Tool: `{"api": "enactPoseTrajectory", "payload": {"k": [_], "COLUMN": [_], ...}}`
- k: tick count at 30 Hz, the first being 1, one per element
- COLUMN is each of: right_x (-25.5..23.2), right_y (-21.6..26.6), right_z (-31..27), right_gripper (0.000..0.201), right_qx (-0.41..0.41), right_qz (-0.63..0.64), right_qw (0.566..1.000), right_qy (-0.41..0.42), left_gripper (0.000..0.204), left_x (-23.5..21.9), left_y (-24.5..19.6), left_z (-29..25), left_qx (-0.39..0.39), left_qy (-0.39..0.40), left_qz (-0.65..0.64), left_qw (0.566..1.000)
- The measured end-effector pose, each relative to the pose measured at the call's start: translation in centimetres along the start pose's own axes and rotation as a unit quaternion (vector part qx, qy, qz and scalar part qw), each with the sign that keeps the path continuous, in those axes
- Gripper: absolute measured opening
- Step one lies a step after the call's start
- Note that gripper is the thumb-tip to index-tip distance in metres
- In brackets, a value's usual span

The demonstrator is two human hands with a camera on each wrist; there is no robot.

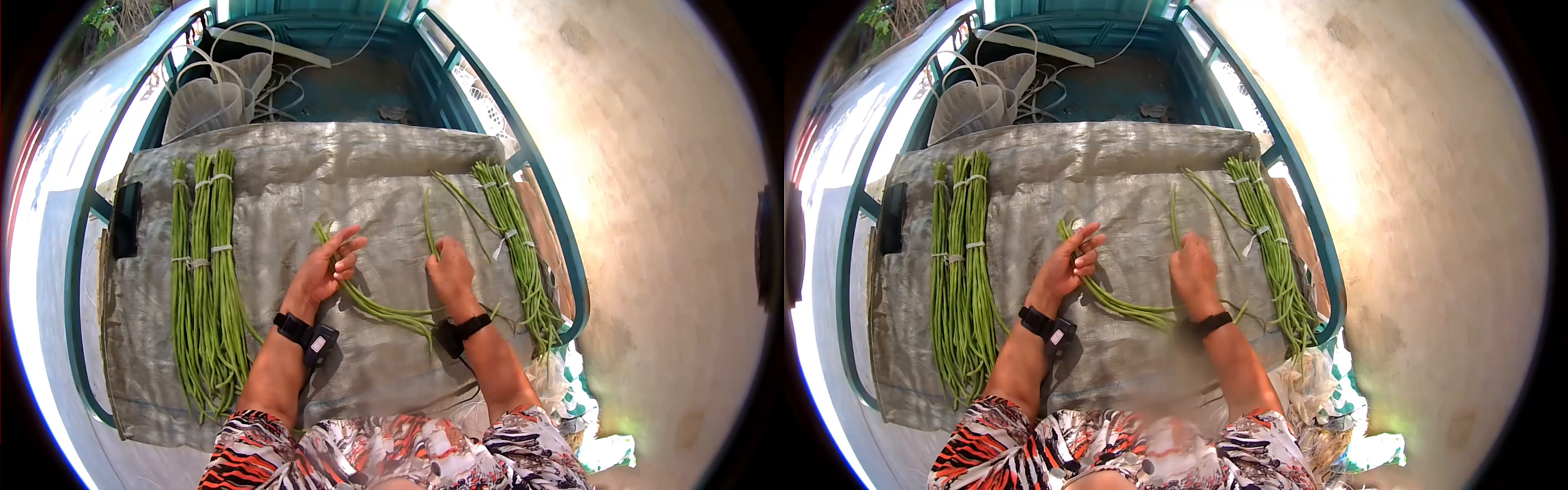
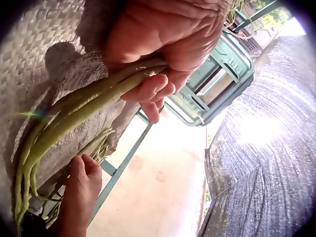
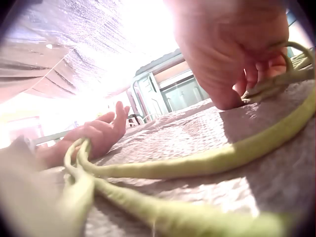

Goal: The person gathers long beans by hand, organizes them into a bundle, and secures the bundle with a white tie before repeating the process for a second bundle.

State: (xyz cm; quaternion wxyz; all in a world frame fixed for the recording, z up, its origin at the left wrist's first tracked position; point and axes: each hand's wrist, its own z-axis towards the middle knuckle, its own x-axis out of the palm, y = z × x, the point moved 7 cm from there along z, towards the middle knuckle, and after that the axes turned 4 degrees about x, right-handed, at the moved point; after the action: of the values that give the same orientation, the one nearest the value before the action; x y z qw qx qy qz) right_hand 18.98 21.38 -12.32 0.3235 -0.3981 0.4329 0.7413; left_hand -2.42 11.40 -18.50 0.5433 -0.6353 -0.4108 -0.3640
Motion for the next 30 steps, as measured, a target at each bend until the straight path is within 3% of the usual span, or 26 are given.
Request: {"api": "enactPoseTrajectory", "payload": {"k": [4, 6, 9, 12, 13, 16, 18, 22, 25, 30], "right_x": [-0.7, -1.3, -1.7, -0.6, -0.3, 0.7, 1.4, 1.4, 1.0, 1.6], "right_y": [0.0, 0.6, 1.4, 3.8, 4.9, 8.1, 9.2, 9.6, 9.9, 9.3], "right_z": [-1.9, -2.2, -2.8, -4.2, -4.9, -7.2, -8.7, -9.8, -10.1, -9.7], "right_gripper": [0.022, 0.027, 0.026, 0.024, 0.023, 0.021, 0.022, 0.022, 0.022, 0.022], "right_qx": [0.080, 0.120, 0.134, 0.165, 0.166, 0.173, 0.182, 0.191, 0.191, 0.160], "right_qz": [0.006, 0.016, 0.155, 0.405, 0.432, 0.486, 0.490, 0.495, 0.508, 0.466], "right_qw": [0.996, 0.988, 0.976, 0.892, 0.876, 0.833, 0.819, 0.816, 0.815, 0.842], "right_qy": [0.051, 0.098, 0.074, 0.114, 0.138, 0.202, 0.238, 0.229, 0.204, 0.218], "left_gripper": [0.040, 0.040, 0.043, 0.047, 0.055, 0.050, 0.045, 0.038, 0.036, 0.037], "left_x": [0.0, 0.4, 1.1, 0.9, 0.5, 0.4, 0.8, -0.1, -0.5, 0.6], "left_y": [0.0, -0.2, -0.1, 0.5, 0.8, 0.6, 0.2, 0.0, 0.0, -0.5], "left_z": [0.1, -0.2, -0.3, -0.1, 0.1, 0.5, -0.1, 0.0, 0.2, -0.2], "left_qx": [0.008, -0.005, -0.019, -0.036, -0.023, -0.015, -0.006, 0.007, 0.018, 0.042], "left_qy": [-0.032, -0.011, -0.022, -0.014, -0.002, 0.030, -0.023, -0.052, -0.027, -0.021], "left_qz": [0.023, 0.052, 0.074, 0.067, 0.064, 0.032, 0.045, 0.060, 0.063, 0.079], "left_qw": [0.999, 0.999, 0.997, 0.997, 0.998, 0.999, 0.999, 0.997, 0.997, 0.996]}}
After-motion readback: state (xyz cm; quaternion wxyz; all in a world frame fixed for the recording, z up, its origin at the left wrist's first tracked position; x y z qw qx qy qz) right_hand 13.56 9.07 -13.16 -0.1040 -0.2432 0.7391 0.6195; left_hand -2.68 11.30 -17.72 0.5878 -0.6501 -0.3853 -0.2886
